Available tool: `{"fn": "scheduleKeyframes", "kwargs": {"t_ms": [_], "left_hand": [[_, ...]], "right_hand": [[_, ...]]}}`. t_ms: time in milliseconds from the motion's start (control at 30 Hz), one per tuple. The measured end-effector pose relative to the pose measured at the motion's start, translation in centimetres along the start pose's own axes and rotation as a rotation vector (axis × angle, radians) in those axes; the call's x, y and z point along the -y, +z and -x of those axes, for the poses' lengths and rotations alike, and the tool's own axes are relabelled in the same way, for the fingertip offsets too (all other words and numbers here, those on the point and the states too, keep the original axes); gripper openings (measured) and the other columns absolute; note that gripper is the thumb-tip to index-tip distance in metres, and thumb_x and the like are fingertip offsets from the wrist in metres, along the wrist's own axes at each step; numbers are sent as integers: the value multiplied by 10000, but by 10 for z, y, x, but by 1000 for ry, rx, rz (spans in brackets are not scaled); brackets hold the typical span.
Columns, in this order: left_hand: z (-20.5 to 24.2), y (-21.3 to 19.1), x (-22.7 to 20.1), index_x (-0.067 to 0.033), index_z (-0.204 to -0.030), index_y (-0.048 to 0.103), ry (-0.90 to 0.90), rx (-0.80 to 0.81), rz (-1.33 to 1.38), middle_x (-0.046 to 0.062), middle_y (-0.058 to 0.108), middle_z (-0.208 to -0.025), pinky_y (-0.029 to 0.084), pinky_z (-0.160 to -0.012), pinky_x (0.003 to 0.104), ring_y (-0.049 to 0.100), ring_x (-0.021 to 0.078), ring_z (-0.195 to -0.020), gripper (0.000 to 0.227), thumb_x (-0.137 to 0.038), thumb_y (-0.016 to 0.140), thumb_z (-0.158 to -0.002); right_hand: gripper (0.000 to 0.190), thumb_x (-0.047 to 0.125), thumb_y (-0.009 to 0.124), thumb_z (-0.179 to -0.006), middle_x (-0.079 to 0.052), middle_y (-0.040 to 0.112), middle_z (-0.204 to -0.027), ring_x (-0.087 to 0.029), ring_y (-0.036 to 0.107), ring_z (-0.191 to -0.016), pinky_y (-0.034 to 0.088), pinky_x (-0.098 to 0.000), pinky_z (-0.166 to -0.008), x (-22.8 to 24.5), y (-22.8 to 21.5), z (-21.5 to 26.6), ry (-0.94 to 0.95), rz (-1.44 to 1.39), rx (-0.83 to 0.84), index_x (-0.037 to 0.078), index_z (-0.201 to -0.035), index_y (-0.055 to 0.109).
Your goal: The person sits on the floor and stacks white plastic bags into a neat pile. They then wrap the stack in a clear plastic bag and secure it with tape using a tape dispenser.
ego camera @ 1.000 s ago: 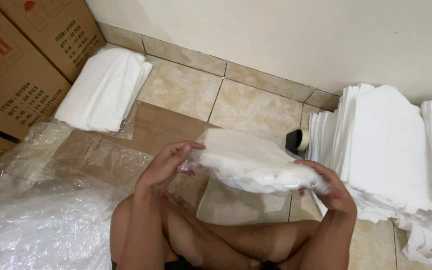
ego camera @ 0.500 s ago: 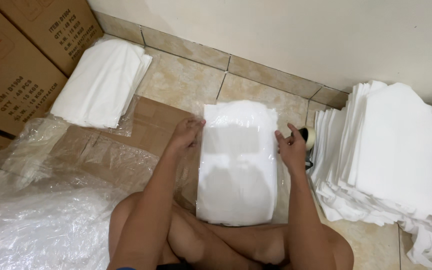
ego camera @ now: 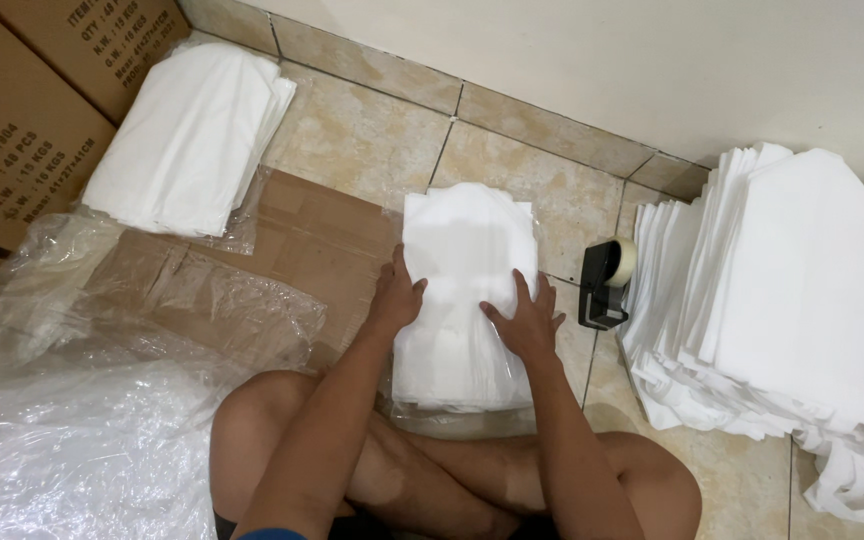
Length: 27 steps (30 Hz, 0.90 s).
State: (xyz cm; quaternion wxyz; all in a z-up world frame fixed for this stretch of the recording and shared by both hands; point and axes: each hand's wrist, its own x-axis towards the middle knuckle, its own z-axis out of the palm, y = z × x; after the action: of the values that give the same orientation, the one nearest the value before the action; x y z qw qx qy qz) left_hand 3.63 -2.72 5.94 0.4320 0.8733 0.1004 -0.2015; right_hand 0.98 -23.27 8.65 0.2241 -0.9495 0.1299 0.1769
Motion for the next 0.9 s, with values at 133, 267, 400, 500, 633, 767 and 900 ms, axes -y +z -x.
{"fn": "scheduleKeyframes", "kwargs": {"t_ms": [133,267,400,500,633,767,900], "left_hand": [[7,-4,-8,-96,-1527,6,-24,15,-50,299,280,-1461,398,-1071,492,336,407,-1366,662,-209,397,-1005],[8,-2,-7,-115,-1529,-10,-23,13,-61,293,279,-1465,419,-1050,494,346,409,-1358,675,-196,403,-1001],[25,-11,-25,-187,-1539,26,-8,-9,-106,284,209,-1479,432,-1040,518,314,428,-1365,666,-153,400,-989],[10,2,-15,-244,-1549,98,107,-66,-401,208,67,-1566,256,-1140,510,125,379,-1453,624,-209,376,-992],[18,6,-26,-234,-1543,153,220,-18,-550,159,-23,-1606,109,-1171,557,-2,368,-1477,564,-323,307,-1008],[19,13,-26,-317,-1537,117,275,50,-709,130,-37,-1612,51,-1161,591,-35,359,-1477,601,-539,205,-985],[13,17,-21,-367,-1525,97,252,76,-778,113,-39,-1613,34,-1162,588,-47,364,-1475,632,-624,147,-950]], "right_hand": [[863,741,493,-821,-126,139,-1579,-349,149,-1457,183,-626,-1130,-5,7,-4,-9,109,10,311,-1519,225],[894,772,459,-811,-144,149,-1576,-362,173,-1450,231,-602,-1128,-5,8,-1,-22,121,-7,289,-1523,216],[882,760,455,-821,-170,172,-1561,-386,218,-1430,275,-612,-1107,-5,12,0,-57,137,-76,268,-1517,227],[887,786,419,-810,-153,133,-1578,-401,198,-1434,274,-614,-1102,-5,15,-1,-59,173,-114,299,-1521,207],[876,790,374,-823,-155,101,-1592,-425,163,-1436,242,-646,-1101,-1,13,-1,-84,233,-121,307,-1529,186],[839,795,338,-831,-144,118,-1594,-432,186,-1428,281,-633,-1084,-4,19,-4,-93,281,-122,347,-1526,193],[827,807,302,-828,-127,105,-1600,-430,195,-1426,326,-625,-1060,-9,26,-10,-89,298,-98,368,-1520,194]]}}
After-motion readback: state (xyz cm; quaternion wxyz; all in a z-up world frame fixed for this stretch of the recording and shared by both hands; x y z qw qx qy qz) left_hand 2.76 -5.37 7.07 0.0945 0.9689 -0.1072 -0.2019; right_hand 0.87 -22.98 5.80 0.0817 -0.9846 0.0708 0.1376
